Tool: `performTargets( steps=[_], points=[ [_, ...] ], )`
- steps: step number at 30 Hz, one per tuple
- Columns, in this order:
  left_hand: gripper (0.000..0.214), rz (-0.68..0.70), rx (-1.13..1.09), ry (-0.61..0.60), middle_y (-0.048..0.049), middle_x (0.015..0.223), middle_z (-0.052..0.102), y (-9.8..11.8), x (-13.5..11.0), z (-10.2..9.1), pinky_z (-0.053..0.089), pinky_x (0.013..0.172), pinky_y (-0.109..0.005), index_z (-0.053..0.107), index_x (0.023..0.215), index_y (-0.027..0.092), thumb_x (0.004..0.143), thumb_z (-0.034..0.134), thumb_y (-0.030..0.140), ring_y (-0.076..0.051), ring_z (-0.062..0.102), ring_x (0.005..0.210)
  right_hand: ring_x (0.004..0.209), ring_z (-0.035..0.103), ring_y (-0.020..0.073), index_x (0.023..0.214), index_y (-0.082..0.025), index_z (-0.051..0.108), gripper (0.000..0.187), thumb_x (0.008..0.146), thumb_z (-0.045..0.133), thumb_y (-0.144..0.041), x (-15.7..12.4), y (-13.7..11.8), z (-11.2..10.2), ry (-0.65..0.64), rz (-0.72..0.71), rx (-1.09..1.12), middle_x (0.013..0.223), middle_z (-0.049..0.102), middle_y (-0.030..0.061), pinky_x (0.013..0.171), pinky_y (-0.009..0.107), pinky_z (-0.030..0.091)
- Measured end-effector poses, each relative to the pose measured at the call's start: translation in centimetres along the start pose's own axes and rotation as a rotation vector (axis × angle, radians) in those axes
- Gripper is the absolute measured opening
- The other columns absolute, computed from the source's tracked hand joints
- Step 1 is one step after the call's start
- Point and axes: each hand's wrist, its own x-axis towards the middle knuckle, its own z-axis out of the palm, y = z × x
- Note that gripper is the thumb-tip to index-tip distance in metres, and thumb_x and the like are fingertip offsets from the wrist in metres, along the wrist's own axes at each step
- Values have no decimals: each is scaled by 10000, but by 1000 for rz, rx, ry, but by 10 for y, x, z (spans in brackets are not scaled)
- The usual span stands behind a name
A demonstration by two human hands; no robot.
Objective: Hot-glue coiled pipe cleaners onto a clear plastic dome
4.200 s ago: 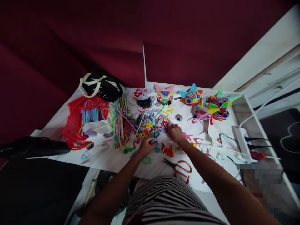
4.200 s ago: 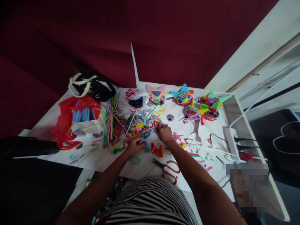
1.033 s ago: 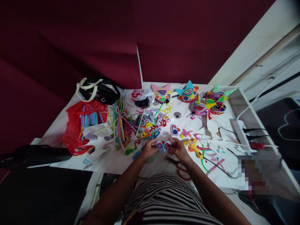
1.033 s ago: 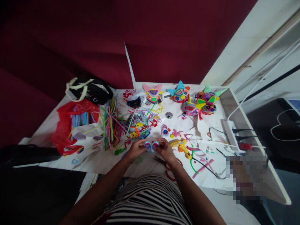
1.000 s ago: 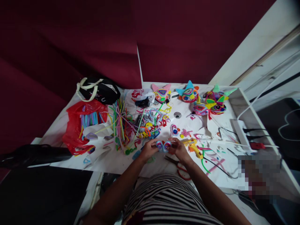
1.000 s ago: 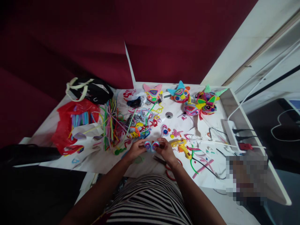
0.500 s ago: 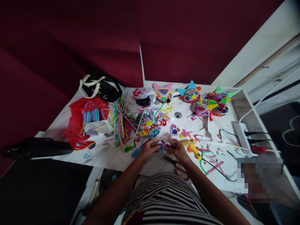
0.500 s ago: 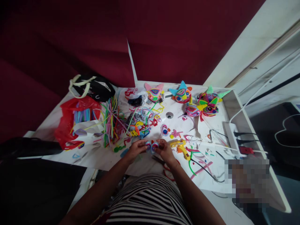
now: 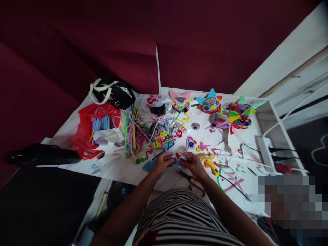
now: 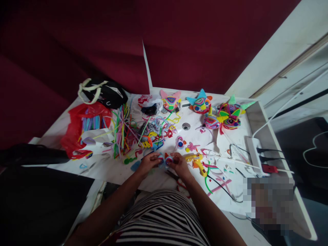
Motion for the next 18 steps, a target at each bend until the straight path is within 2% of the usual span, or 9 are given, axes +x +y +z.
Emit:
performTargets(
  steps=[10,18],
  points=[
    [298,-51,-51,44,-84,1132,603,0,-4,0,549,813,-391,562,1162,139,921,570,314,-196,620,957,870,622,160,1153,-166,563,319,899,578,-359,2,4,10,-14,1,18,1078,617,54,743,358,544],
    [298,-78,-181,21,-84,1134,601,-1,-9,-3,547,816,-392,561,1164,139,921,570,311,-197,618,962,926,618,177,1167,-169,561,331,901,574,-365,-4,3,14,44,27,33,1129,606,65,777,381,540]
  ],
)
